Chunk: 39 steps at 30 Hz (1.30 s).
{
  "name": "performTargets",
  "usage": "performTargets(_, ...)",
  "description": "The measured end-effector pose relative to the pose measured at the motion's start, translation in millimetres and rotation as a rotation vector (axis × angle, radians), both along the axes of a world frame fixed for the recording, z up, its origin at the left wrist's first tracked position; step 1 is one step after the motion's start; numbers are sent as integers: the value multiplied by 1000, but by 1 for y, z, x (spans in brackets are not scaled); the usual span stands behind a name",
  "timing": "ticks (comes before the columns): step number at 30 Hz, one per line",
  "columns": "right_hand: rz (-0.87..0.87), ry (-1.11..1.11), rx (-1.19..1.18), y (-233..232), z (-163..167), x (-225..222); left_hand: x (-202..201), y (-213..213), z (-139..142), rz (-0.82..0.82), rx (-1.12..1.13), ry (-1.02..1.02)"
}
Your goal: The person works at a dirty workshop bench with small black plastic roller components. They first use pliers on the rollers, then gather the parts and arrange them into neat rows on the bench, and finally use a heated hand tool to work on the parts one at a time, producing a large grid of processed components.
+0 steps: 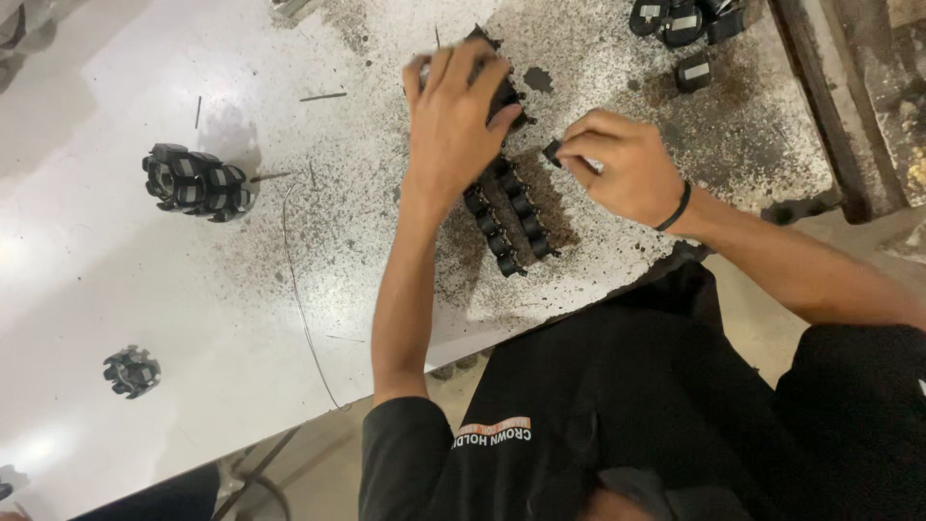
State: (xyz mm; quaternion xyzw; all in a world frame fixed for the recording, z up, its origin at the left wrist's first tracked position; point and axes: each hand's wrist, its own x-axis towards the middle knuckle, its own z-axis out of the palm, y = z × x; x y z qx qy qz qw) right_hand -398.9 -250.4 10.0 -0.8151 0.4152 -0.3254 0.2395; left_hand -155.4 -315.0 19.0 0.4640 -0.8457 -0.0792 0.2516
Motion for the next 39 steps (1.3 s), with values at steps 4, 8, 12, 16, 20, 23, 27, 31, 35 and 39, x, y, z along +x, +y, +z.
performTargets(4, 27, 6, -169, 1, -9, 23, -9, 25, 1, -2, -69, 46)
performTargets(8, -4, 134, -87, -19, -12, 18, -13, 27, 1, 34, -28, 83)
performTargets(12, -335, 659, -713, -48, -6, -33, -15, 27, 6, 18, -62, 120)
performTargets(16, -348, 813, -844, -50, -13, -62, -18, 41, 14, -10, -98, 27)
performTargets(20, -131, 407, -138, -7, -26, -34, -22, 56, 14, -7, -64, 22)
performTargets(23, 27, 87, -26, 20, -31, -4, -25, 58, 12, 18, -50, 44)
performTargets(27, 27, 73, -364, 26, -29, 8, -24, 56, 9, 41, -60, 44)
performTargets(31, 51, 137, -325, 22, -19, 13, -24, 56, 8, 60, -43, 64)
performTargets(35, 27, 180, -271, 14, -5, 9, -27, 56, 7, 74, -54, 75)
performTargets(39, -410, 574, -637, -7, 0, -45, -24, 59, 8, 53, -88, 66)
